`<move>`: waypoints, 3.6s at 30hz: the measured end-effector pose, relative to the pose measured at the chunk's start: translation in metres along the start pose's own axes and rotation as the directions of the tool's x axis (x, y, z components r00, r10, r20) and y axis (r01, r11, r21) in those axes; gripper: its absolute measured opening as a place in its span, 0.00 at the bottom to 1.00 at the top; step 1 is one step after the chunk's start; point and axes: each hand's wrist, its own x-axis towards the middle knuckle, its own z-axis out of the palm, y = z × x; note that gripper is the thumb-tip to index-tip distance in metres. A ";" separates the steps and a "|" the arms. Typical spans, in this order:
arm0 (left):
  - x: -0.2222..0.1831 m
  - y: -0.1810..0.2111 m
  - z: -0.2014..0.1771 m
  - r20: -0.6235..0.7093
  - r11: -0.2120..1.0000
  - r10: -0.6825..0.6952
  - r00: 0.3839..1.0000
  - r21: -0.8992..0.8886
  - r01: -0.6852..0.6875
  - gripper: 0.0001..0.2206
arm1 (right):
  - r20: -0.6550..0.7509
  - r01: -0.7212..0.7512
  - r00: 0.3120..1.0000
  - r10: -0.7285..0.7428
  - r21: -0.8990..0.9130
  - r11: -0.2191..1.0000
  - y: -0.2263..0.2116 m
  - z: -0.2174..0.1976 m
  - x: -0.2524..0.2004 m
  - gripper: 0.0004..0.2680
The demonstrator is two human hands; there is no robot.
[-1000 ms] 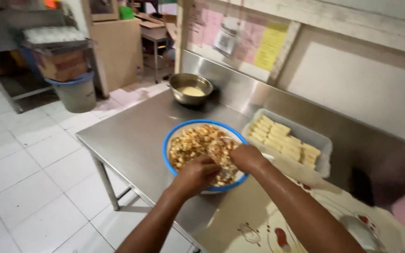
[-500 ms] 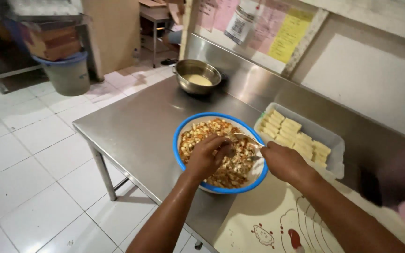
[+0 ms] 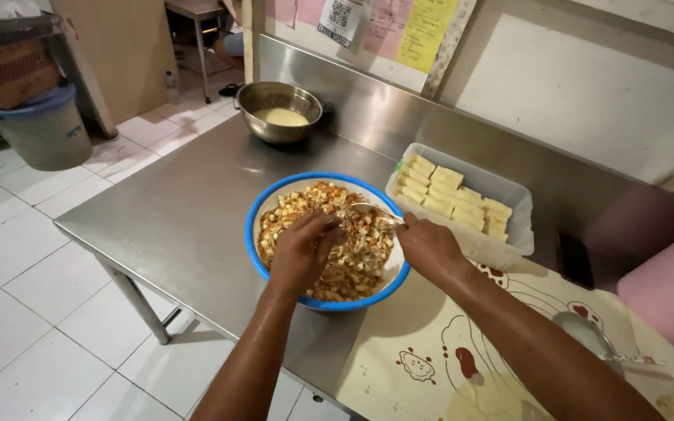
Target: Filling and folding pastry wrappers with a savory mixture on a silicone mat in a commercial kitchen.
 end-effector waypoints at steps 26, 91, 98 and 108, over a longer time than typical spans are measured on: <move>0.004 0.013 -0.004 0.028 0.998 -0.059 0.998 -0.013 0.060 0.06 | 0.354 0.012 0.885 -0.303 0.633 0.774 -0.011 -0.049 0.008 0.08; -0.213 0.274 0.107 0.409 0.875 0.432 0.804 -0.407 -0.263 0.04 | -0.225 -0.122 0.810 0.541 0.838 0.531 -0.040 0.106 -0.438 0.10; -0.214 0.268 0.109 0.340 0.865 0.440 0.831 -0.411 -0.289 0.03 | -0.172 -0.180 0.764 0.622 0.869 0.462 -0.034 0.099 -0.436 0.11; -0.201 0.262 0.116 0.271 0.835 0.468 0.841 -0.446 -0.321 0.04 | -0.264 -0.064 0.789 0.555 0.863 0.501 -0.034 0.094 -0.435 0.09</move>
